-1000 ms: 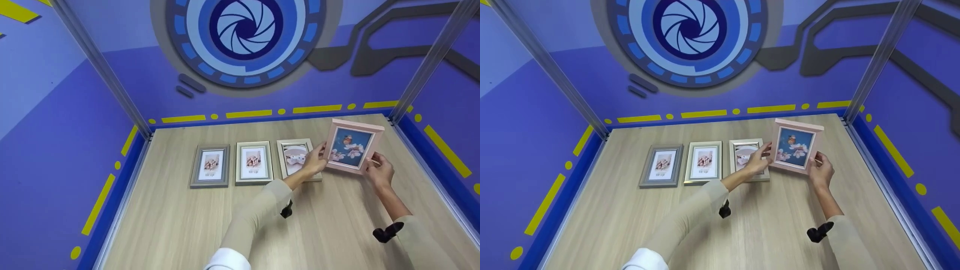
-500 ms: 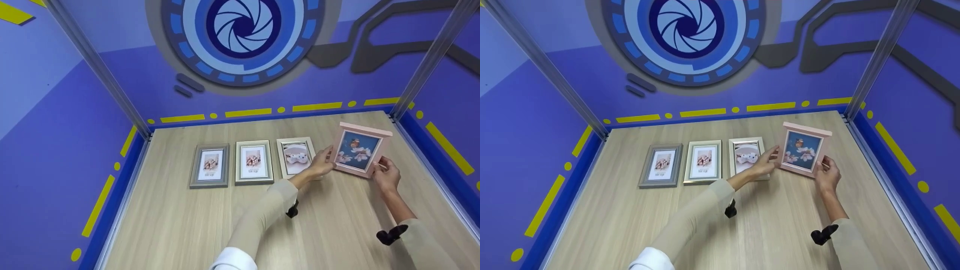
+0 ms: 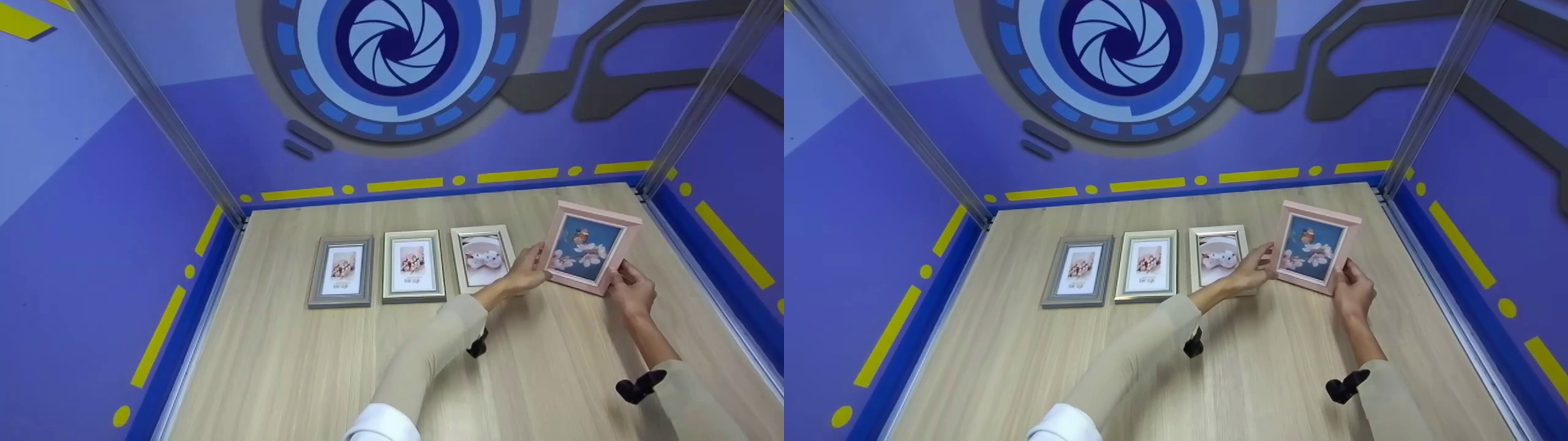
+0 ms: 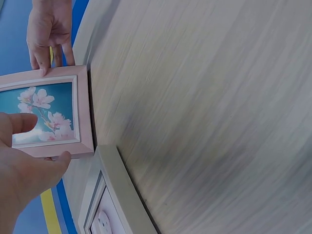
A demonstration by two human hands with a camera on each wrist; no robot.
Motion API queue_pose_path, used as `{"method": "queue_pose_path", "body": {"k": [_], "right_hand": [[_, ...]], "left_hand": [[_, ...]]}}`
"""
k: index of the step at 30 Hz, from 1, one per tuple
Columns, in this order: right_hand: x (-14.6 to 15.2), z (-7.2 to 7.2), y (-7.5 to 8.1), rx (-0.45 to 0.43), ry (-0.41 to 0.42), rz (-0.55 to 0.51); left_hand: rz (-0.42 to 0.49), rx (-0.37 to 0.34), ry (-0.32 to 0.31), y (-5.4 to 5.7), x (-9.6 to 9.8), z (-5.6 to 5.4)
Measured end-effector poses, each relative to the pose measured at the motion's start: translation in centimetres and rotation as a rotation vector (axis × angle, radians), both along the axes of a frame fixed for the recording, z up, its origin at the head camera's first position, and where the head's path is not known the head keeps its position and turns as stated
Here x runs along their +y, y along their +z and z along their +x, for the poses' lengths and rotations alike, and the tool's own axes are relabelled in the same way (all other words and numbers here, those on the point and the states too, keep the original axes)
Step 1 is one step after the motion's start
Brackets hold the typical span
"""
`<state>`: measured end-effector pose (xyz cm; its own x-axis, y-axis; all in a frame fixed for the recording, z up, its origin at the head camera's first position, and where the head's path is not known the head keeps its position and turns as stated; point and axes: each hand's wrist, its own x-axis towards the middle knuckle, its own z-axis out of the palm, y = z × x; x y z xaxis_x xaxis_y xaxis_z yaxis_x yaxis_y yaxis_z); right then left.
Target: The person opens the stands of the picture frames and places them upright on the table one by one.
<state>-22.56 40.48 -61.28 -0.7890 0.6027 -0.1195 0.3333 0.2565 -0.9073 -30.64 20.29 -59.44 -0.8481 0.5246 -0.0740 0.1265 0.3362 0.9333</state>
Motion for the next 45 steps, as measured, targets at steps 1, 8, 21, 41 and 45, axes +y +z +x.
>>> {"method": "queue_pose_path", "body": {"k": [1,8,21,41,45], "right_hand": [[0.0,0.0,0.0,-0.013,0.007,0.008],[-0.6,0.1,0.3,-0.036,0.022,0.059],[-1.6,-0.5,0.6,-0.080,0.028,0.089],[0.9,1.5,1.9,-0.366,0.522,-0.175],[0.2,1.1,1.5,-0.371,0.643,-0.194]], "left_hand": [[0.003,0.003,-0.002,0.0,-0.1,0.0],[-0.067,-0.015,-0.035,0.1,-0.8,0.5],[-0.082,-0.075,-0.086,0.5,-2.0,1.2],[-0.315,0.076,0.051,2.0,-8.3,0.3],[-0.344,0.093,0.098,2.0,-9.6,0.3]]}}
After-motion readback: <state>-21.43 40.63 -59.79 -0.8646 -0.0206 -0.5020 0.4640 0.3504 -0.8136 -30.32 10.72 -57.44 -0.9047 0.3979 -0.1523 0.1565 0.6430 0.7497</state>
